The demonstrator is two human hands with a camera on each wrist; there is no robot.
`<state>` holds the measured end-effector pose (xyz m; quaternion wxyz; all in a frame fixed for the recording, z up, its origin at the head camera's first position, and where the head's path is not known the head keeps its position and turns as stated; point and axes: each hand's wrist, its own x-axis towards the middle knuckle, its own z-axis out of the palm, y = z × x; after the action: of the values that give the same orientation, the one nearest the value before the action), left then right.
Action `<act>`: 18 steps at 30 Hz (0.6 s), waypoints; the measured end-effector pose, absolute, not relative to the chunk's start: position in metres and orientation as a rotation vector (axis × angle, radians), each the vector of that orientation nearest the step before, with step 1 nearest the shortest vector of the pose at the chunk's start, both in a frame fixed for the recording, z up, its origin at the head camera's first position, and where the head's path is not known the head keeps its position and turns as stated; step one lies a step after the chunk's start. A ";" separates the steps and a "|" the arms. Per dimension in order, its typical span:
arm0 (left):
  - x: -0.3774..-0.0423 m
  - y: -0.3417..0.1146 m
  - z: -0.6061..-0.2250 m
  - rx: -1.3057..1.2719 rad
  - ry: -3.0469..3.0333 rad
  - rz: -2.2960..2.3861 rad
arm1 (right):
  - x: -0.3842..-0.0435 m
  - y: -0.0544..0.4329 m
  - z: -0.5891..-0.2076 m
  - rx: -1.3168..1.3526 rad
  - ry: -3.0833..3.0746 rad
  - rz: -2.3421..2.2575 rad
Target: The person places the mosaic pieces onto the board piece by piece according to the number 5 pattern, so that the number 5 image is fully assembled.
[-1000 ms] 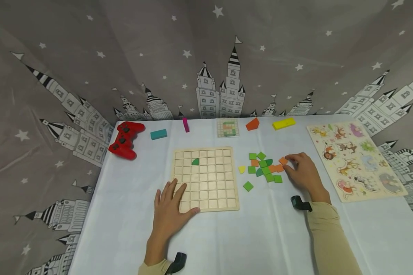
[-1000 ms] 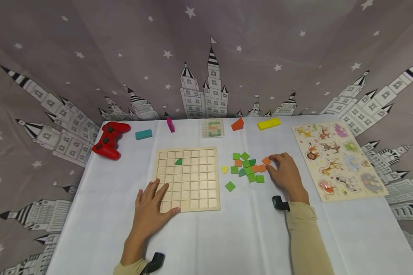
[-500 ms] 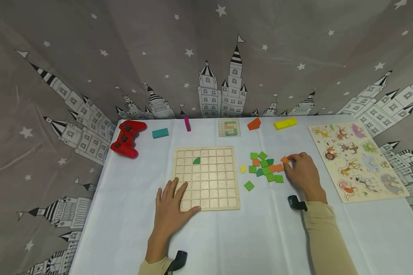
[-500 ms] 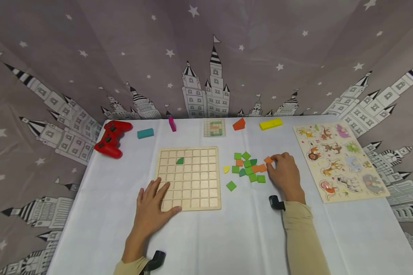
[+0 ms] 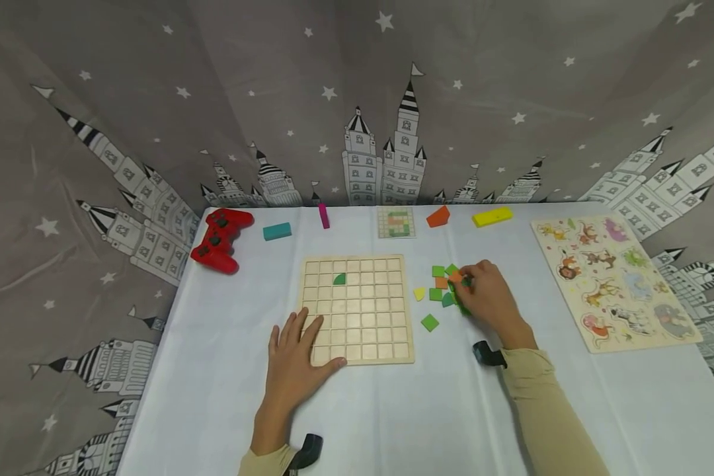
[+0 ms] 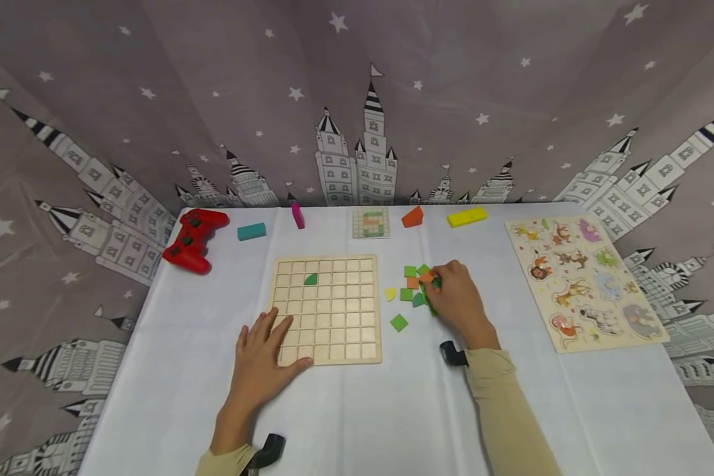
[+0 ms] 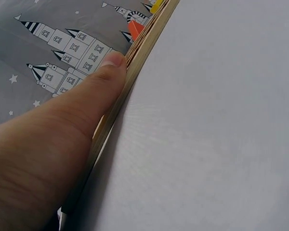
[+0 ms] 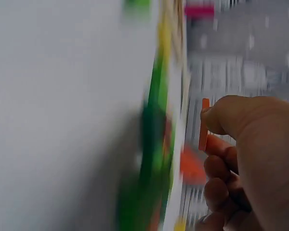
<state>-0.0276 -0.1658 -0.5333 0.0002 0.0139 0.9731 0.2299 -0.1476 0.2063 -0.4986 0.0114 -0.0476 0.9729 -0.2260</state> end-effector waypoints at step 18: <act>-0.027 -0.168 -0.534 0.083 3.067 0.720 | -0.153 0.018 -0.502 -0.865 2.883 -0.702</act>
<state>-0.0272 -0.1675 -0.5343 -0.0049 0.0264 0.9732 0.2284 -0.1531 0.0182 -0.5020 0.0253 -0.2797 0.9325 -0.2270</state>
